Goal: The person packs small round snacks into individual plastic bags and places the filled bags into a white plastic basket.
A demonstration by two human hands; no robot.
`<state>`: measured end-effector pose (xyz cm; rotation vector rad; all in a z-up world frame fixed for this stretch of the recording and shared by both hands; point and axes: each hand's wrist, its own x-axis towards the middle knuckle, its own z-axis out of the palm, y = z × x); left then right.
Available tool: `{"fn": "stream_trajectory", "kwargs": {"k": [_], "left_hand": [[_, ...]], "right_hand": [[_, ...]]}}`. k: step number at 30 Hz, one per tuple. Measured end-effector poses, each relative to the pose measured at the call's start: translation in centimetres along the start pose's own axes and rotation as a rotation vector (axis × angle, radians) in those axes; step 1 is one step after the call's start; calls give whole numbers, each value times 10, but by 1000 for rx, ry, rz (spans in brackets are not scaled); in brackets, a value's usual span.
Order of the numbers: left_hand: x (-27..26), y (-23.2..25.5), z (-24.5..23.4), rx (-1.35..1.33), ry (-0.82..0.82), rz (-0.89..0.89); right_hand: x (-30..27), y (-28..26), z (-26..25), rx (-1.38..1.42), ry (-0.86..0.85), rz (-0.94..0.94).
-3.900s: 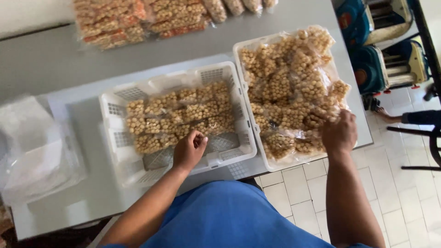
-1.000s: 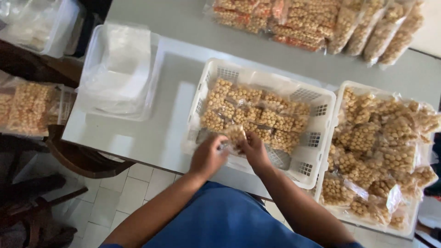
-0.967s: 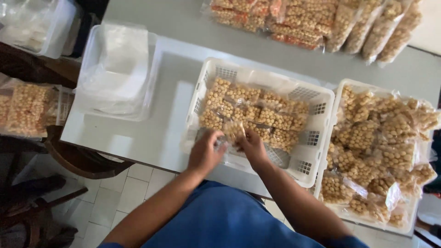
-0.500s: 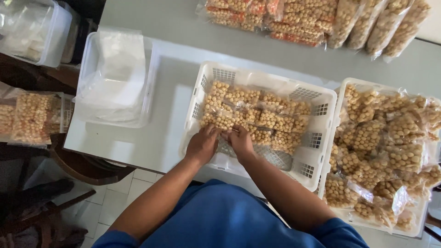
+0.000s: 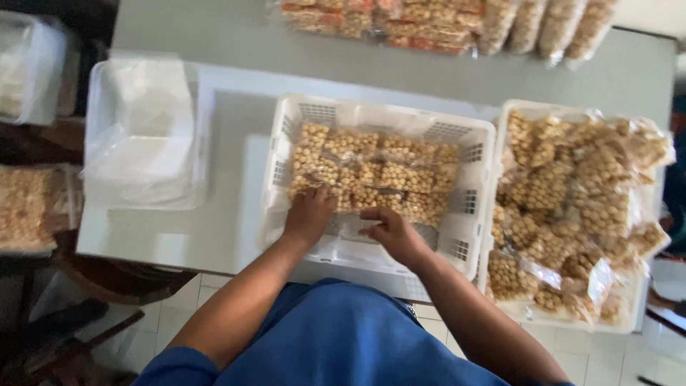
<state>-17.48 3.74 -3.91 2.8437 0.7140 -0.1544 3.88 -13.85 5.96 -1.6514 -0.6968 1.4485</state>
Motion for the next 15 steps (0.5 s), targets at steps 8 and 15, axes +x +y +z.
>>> {"fn": "stream_trajectory", "kwargs": {"k": [8,15], "left_hand": [[14,-3,-21,55,71,18],[9,-21,-9,-50,-40,-23]], "right_hand": [[-105,29,-180,-204,627,-172],[-174,87,-247,-823,745,198]]}}
